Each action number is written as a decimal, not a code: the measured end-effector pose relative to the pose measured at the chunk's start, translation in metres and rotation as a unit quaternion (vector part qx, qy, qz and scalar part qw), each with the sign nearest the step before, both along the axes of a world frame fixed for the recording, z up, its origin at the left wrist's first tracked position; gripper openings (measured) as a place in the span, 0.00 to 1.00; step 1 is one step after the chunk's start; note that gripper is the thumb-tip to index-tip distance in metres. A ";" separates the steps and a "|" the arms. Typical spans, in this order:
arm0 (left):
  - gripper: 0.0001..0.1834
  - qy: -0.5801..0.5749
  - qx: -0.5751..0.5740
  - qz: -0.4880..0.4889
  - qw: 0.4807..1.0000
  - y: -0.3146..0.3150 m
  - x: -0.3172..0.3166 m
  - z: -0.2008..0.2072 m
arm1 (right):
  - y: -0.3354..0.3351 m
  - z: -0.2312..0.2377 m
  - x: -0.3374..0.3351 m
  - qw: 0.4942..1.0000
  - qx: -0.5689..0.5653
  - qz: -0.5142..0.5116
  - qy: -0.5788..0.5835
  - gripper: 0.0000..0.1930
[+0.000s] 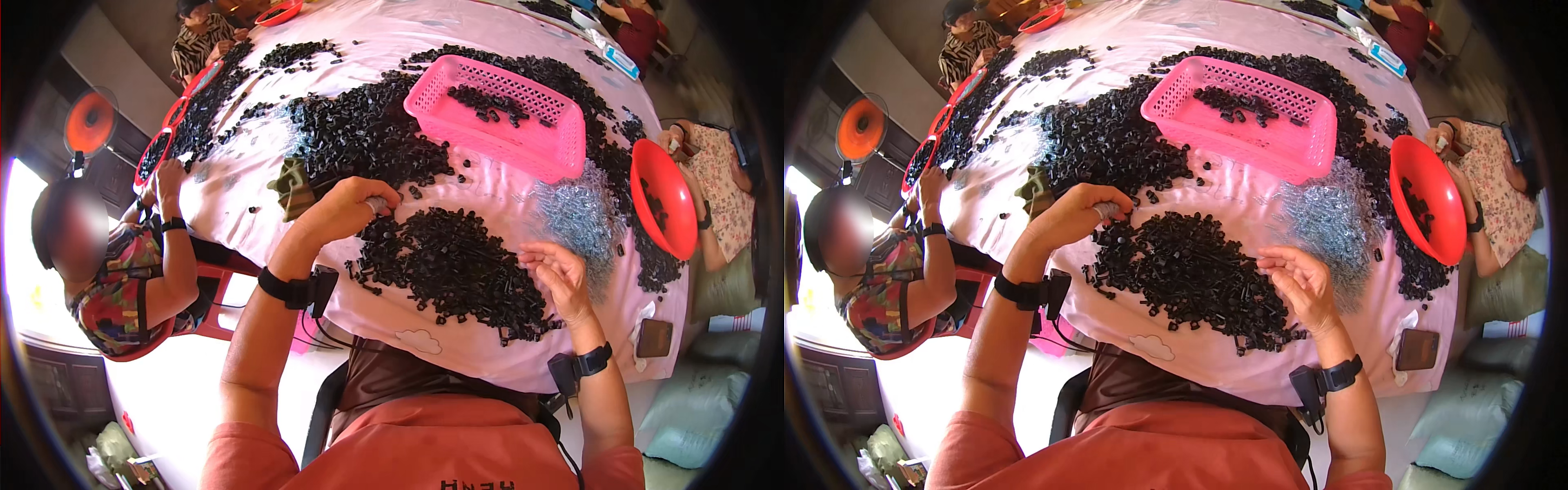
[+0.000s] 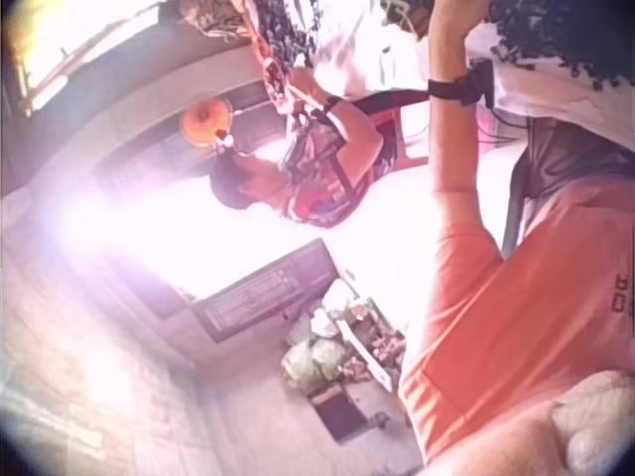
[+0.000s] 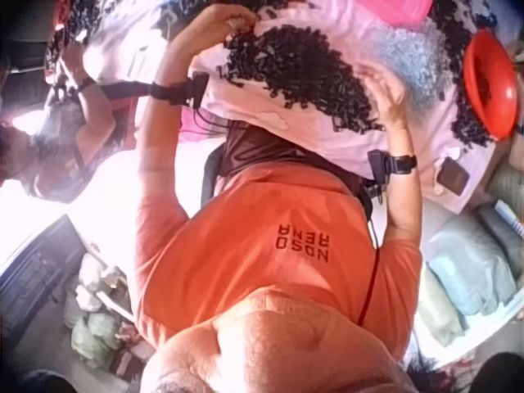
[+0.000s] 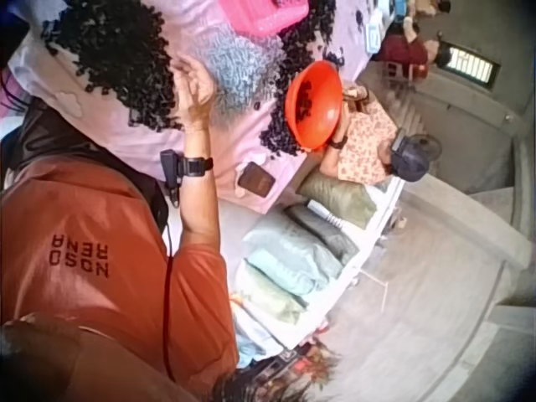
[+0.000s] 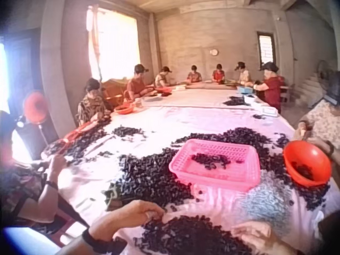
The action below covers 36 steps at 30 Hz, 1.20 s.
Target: Sort small black plastic components on a table into groups or containers.
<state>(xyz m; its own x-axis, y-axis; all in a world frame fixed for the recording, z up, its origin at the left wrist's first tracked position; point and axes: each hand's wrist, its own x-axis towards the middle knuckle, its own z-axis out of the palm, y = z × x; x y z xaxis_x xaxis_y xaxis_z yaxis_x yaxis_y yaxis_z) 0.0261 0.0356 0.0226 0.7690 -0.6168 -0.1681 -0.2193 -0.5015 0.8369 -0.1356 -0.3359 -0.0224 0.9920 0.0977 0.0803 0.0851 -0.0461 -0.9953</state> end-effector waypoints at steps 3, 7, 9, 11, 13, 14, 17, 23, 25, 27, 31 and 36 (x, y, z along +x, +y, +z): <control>0.17 -0.012 0.016 0.105 0.994 0.005 0.001 0.005 | 0.000 0.000 0.000 1.000 0.002 -0.003 0.005 0.19; 0.18 -0.017 0.019 0.120 0.992 0.011 0.003 0.002 | 0.002 0.001 0.001 1.000 0.001 -0.005 0.010 0.19; 0.18 -0.038 0.025 0.139 0.989 0.005 -0.005 0.007 | 0.001 -0.001 0.001 1.000 0.003 -0.008 0.014 0.19; 0.18 -0.026 0.012 0.104 0.994 0.005 -0.008 0.002 | 0.000 -0.001 0.001 1.000 0.006 -0.010 0.017 0.19; 0.17 -0.012 0.007 0.068 0.998 0.005 -0.014 0.002 | -0.001 -0.001 0.000 1.000 0.010 -0.011 0.012 0.18; 0.17 -0.012 0.008 0.069 0.998 0.008 -0.014 0.000 | -0.001 -0.002 0.000 1.000 0.010 -0.010 0.012 0.18; 0.16 -0.008 -0.009 0.112 0.994 0.021 -0.013 -0.005 | 0.000 -0.002 0.000 1.000 0.022 -0.012 0.004 0.18; 0.15 -0.093 -0.004 0.134 0.987 0.011 -0.017 -0.003 | -0.002 -0.002 0.000 1.000 0.014 -0.004 0.009 0.18; 0.17 -0.075 0.029 0.093 0.992 -0.003 -0.019 0.001 | -0.004 -0.002 0.000 1.000 0.015 0.003 0.020 0.18; 0.18 -0.083 0.042 0.099 0.991 -0.004 -0.017 0.001 | -0.004 -0.004 0.001 1.000 0.016 0.004 0.012 0.18; 0.21 -0.104 0.085 0.127 0.983 0.010 -0.011 -0.001 | -0.003 -0.004 0.002 1.000 0.016 0.009 0.002 0.19; 0.22 -0.051 -0.006 0.125 0.991 0.012 -0.022 -0.008 | -0.004 -0.004 0.001 0.999 0.032 0.005 0.008 0.20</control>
<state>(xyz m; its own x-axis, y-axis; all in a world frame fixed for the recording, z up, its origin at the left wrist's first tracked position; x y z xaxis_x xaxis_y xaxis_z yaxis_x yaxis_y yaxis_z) 0.0039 0.0480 0.0142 0.9105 -0.4065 -0.0759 -0.1733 -0.5417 0.8225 -0.1344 -0.3395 -0.0263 0.9921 0.1033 0.0708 0.0693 0.0184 -0.9974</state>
